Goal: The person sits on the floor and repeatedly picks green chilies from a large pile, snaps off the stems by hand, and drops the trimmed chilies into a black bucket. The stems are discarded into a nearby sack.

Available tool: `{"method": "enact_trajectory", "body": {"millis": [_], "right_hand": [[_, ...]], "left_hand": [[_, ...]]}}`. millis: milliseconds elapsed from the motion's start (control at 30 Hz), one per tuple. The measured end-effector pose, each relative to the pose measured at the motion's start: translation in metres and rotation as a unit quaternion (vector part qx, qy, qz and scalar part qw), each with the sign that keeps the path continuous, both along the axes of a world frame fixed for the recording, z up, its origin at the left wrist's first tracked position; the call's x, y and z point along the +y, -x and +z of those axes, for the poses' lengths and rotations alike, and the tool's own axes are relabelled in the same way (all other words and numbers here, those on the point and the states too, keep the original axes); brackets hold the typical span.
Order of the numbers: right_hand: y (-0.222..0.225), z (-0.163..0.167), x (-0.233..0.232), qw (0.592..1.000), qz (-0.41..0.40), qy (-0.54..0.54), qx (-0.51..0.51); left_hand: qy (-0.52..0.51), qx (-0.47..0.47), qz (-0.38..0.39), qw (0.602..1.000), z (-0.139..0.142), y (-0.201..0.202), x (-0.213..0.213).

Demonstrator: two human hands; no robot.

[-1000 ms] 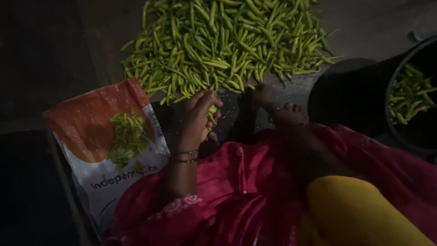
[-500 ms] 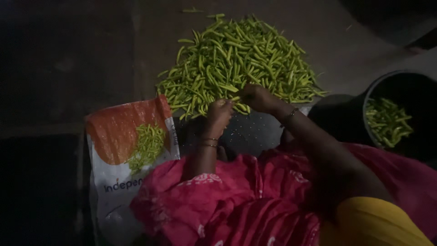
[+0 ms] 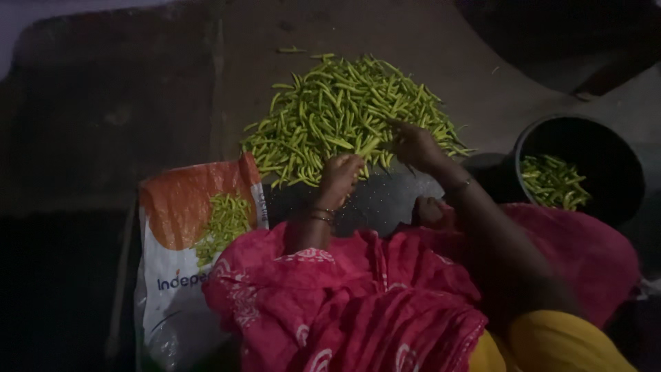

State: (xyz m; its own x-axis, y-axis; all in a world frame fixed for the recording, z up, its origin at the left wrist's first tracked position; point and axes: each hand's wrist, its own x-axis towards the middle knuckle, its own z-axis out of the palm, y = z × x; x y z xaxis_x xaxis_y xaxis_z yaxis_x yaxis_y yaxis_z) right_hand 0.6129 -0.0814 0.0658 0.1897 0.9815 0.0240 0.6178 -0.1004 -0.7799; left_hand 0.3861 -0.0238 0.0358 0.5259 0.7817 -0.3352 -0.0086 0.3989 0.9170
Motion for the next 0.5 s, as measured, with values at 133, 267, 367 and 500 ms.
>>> {"method": "enact_trajectory", "body": {"millis": [133, 267, 367, 500], "right_hand": [[-0.001, 0.012, -0.021, 0.934, -0.075, 0.084, 0.338], [0.028, 0.008, -0.023, 0.888, -0.060, 0.057, 0.452], [0.045, 0.005, -0.018, 0.909, -0.086, 0.042, 0.405], [0.053, 0.007, -0.022, 0.959, -0.105, 0.014, 0.262]], "left_hand": [[0.003, -0.046, 0.013, 0.999, 0.002, 0.003, 0.000], [0.006, -0.039, -0.027, 0.999, 0.003, -0.002, -0.012], [0.012, 0.003, -0.008, 1.000, 0.007, -0.001, -0.016], [-0.001, 0.034, -0.010, 0.999, 0.010, 0.000, -0.016]]}}
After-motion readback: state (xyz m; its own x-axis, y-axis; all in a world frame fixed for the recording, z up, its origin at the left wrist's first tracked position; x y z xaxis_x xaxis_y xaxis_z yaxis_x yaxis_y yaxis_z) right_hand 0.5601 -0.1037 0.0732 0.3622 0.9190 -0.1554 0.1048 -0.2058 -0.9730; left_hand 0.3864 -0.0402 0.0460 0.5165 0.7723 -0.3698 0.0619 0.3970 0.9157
